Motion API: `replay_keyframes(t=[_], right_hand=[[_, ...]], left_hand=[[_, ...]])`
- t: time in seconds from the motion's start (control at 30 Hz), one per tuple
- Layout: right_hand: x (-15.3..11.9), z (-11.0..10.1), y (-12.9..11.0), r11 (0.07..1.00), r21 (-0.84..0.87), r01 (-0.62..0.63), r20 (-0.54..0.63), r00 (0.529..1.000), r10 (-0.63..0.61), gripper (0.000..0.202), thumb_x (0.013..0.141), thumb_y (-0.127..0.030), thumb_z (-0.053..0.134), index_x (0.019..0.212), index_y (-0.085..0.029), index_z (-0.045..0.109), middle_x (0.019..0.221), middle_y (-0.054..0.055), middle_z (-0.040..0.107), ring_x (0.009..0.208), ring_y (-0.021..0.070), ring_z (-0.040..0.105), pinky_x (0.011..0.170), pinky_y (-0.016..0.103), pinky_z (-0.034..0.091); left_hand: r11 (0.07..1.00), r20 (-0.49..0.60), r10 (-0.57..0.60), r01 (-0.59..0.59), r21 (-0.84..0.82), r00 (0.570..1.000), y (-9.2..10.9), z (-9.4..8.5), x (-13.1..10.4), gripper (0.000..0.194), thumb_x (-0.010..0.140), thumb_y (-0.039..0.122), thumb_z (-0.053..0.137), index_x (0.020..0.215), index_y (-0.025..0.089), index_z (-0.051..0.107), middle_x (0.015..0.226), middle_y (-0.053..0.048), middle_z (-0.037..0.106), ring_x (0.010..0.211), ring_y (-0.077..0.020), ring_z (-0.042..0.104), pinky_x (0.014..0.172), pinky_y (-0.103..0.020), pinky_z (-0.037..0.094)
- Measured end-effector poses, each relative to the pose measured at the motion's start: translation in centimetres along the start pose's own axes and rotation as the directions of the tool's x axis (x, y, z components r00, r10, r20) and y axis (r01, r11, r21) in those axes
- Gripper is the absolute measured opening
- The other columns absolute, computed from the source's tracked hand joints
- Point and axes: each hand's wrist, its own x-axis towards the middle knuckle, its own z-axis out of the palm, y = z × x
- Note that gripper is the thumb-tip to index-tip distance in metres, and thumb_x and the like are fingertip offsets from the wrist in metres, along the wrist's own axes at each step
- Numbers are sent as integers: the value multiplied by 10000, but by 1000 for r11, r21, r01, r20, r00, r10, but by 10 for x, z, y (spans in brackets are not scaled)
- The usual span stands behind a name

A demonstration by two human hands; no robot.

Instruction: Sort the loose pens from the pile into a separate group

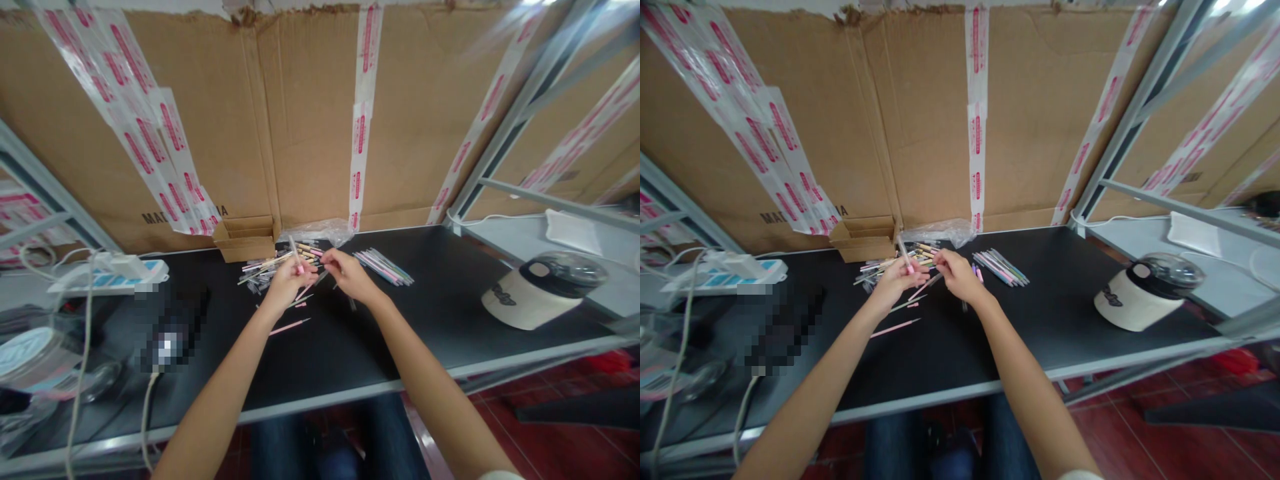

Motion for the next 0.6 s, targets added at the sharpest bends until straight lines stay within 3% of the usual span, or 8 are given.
replay_keyframes(t=[0.1, 0.17, 0.27, 0.37, 0.6], right_hand=[[3, -4, -4, 979, 203, -3, -186, 982, 41, 119, 847, -220, 495, 858, -181, 607, 832, 39, 617, 770, 157, 556, 714, 288, 424], [5, -5, -6, 913, 407, -1, -289, 949, 130, 118, 825, -289, 548, 834, -193, 615, 790, 21, 617, 711, 141, 554, 663, 271, 432], [6, -7, -9, 762, 647, 42, -362, 896, 258, 134, 751, -320, 645, 815, -207, 614, 747, 0, 622, 621, 112, 533, 600, 247, 439], [5, -8, -11, 727, 682, 78, -379, 888, 261, 109, 711, -275, 692, 781, -208, 643, 761, 2, 652, 646, 110, 561, 634, 247, 465], [3, -6, -15, 803, 593, 53, -358, 911, 204, 77, 720, -204, 693, 792, -221, 714, 775, -1, 705, 745, 141, 641, 738, 281, 509]], left_hand=[[993, 136, -53, 38, 114, 989, -1, 6, -5, 137, 782, 253, 594, 834, 140, 534, 826, -62, 653, 767, -159, 653, 753, -321, 513], [960, 175, -14, -36, 276, 985, 0, 10, -9, 108, 825, 246, 524, 849, 144, 553, 826, -61, 640, 799, -170, 636, 771, -334, 502], [798, 165, 95, -174, 577, 982, 2, 13, -13, 124, 839, 209, 480, 822, 152, 589, 809, -47, 613, 815, -180, 597, 772, -329, 479], [688, 173, 139, -221, 691, 975, 3, 14, -14, 144, 844, 185, 456, 815, 155, 594, 741, -27, 580, 774, -177, 572, 735, -309, 469], [672, 164, 162, -230, 704, 973, 2, 12, -14, 167, 847, 165, 435, 821, 164, 600, 701, -13, 548, 653, -155, 533, 648, -284, 464]])
